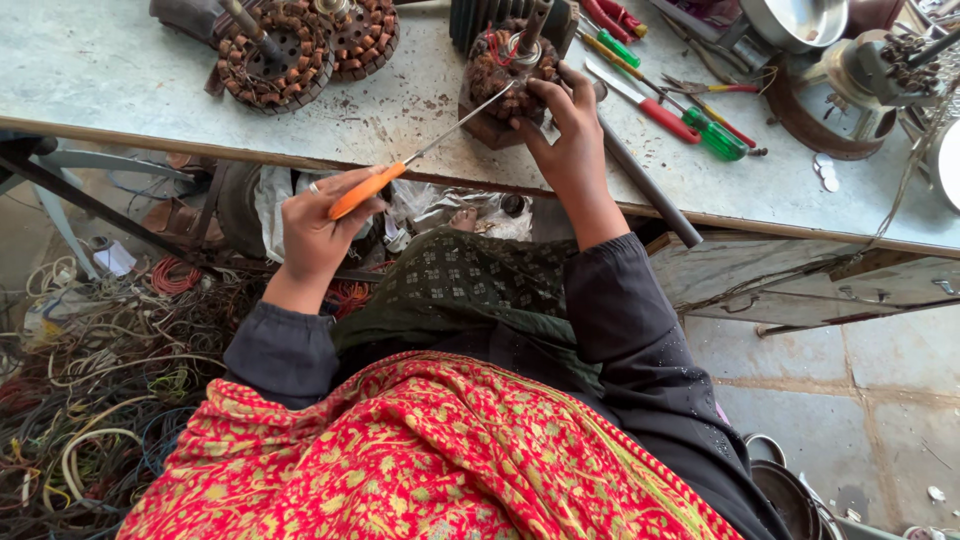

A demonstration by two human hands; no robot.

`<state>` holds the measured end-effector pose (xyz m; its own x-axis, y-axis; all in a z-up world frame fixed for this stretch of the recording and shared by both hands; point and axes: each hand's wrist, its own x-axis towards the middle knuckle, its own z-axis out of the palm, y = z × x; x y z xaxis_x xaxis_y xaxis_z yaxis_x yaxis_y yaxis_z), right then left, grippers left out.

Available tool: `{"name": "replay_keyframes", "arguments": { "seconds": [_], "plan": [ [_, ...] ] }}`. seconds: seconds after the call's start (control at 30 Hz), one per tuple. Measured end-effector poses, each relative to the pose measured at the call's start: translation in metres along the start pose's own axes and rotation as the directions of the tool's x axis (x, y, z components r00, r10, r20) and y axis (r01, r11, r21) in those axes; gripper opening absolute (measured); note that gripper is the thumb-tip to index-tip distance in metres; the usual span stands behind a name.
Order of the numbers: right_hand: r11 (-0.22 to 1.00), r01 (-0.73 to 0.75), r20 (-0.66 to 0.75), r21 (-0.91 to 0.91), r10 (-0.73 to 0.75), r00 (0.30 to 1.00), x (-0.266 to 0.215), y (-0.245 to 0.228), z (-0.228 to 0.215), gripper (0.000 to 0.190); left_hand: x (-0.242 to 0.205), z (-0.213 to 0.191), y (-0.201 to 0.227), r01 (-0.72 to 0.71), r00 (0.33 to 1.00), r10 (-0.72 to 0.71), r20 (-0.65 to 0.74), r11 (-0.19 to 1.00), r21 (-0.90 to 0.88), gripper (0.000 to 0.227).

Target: The person uses orange-handled shears to cut and pull wires from a cylindrical electrical component, likely a motor stator. They repeatedly use a hammer to strike the shears or the component to loosen parts. The person also uses a screwdriver to pry at the component.

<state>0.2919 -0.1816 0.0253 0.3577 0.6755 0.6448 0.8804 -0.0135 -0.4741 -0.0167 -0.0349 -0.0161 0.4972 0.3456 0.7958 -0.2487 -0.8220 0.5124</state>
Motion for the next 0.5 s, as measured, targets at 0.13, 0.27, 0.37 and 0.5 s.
{"name": "replay_keyframes", "arguments": {
  "seconds": [0.13,0.27,0.37,0.5],
  "plan": [
    [1.000,0.010,0.047,0.000,-0.010,0.999,0.010,0.003,-0.005,0.050,0.003,0.009,0.015,0.067,0.998,-0.067,0.000,0.995,0.068,0.035],
    [0.986,0.118,-0.108,-0.120,-0.131,0.986,-0.007,-0.011,-0.006,0.065,-0.006,0.037,0.073,0.110,0.992,-0.114,0.045,0.991,0.081,0.041],
    [0.997,0.045,-0.215,0.055,-0.032,0.976,-0.054,-0.036,-0.009,0.064,-0.004,0.056,0.109,0.123,0.975,-0.112,0.194,0.991,-0.046,0.058],
    [0.182,-0.520,0.410,0.834,0.425,0.807,-0.114,-0.056,-0.023,0.036,0.006,0.079,0.133,0.107,0.971,-0.062,0.231,0.977,-0.185,0.068]
  ]
}}
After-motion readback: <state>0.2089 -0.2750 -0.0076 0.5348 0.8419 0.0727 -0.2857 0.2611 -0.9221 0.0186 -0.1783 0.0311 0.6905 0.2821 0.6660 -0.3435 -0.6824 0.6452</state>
